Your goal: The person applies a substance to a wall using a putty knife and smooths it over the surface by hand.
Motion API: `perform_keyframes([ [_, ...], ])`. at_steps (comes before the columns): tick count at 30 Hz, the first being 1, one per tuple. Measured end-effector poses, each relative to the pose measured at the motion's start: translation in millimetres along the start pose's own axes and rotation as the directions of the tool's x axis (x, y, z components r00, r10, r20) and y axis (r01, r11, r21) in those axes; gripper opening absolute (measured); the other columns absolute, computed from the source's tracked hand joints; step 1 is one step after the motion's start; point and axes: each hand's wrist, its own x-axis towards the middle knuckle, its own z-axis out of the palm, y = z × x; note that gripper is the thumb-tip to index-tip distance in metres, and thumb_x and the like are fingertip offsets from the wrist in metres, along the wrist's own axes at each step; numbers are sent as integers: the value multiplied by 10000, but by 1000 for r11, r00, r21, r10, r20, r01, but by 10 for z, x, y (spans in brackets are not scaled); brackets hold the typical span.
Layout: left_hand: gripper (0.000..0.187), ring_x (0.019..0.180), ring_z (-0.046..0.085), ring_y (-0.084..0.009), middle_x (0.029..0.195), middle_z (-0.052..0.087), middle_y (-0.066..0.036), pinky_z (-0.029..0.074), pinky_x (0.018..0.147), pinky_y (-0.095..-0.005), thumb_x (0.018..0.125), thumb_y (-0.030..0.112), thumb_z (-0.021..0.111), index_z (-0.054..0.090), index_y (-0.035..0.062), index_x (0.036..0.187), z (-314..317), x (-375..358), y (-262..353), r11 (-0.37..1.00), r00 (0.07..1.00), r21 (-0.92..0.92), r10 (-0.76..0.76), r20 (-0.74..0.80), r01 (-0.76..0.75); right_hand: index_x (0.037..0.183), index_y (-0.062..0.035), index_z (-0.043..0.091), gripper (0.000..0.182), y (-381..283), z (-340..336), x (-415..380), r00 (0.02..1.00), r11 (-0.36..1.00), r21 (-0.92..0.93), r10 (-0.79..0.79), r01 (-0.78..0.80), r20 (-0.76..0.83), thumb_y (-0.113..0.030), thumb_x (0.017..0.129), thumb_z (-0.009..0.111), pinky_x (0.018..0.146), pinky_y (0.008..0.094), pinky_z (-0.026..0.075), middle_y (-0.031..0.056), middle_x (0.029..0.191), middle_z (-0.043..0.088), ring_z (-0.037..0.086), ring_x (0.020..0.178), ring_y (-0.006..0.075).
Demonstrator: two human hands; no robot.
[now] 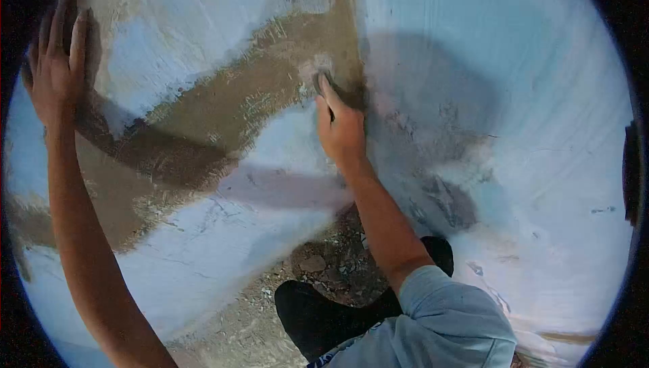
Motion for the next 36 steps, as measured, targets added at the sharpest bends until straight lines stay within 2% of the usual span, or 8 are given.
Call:
perform_keyframes([
  [6,616,1522,371,-267,1654,397,31,233,1254,-560,1011,708,396,364,480,1583,276,61,84,763,901,-641,-221,-373,-78,1405,-104,636,406,69,43,86,999,999,43,-14,15,-29,-170,1004,634,912,479,558,314,1178,678,684,1071,477],
  [11,543,1536,344,-256,1689,324,90,248,1244,-558,1070,552,423,363,442,1598,-391,-53,-129,994,986,63,85,144,-95,1397,-114,648,398,96,27,-29,992,991,-26,-127,128,10,-183,1005,647,910,462,555,305,1141,694,695,1050,461],
  [15,540,1543,330,-254,1694,319,79,231,1249,-563,1070,565,406,382,435,1593,74,8,79,541,833,-826,-376,-406,-158,1396,-138,649,414,174,164,-385,990,989,-61,-129,132,53,-219,991,673,799,491,577,308,1046,700,696,938,489],
  [18,534,1545,327,-264,1694,321,75,230,1247,-569,1075,569,381,380,439,1593,193,36,89,548,840,-812,-330,-430,-201,1406,-144,644,423,-27,136,-226,993,995,-96,-26,37,118,-213,989,675,676,499,556,288,891,700,707,790,458],
  [21,534,1544,327,-277,1693,327,71,234,1237,-590,1081,567,355,350,454,1603,-304,-49,-84,997,995,40,56,79,-59,1397,-132,650,413,-17,100,-280,994,994,-75,-74,80,82,-201,990,674,630,500,537,277,788,676,691,713,454],
  [24,525,1541,333,-286,1691,331,69,238,1229,-610,1085,569,337,325,485,1603,-24,-109,264,501,846,-861,-421,-328,-84,1391,-124,654,402,61,98,-506,993,994,-56,-85,90,87,-194,994,668,617,492,533,276,760,661,682,697,458],
  [32,565,1519,374,-297,1670,374,51,248,1219,-618,1045,650,394,323,518,1590,-242,-199,365,470,843,-883,-472,-259,-9,1399,-153,653,405,-167,2,-213,988,993,-114,14,4,156,-185,995,668,634,484,533,286,817,662,681,731,468],
  [36,787,1509,309,-493,1653,326,-241,271,1166,-705,1054,677,189,364,168,1628,-421,-224,159,501,965,-864,-247,-82,55,1398,-153,647,406,176,170,-403,985,984,-39,-171,172,20,-177,993,666,659,486,539,291,828,655,676,777,478],
])
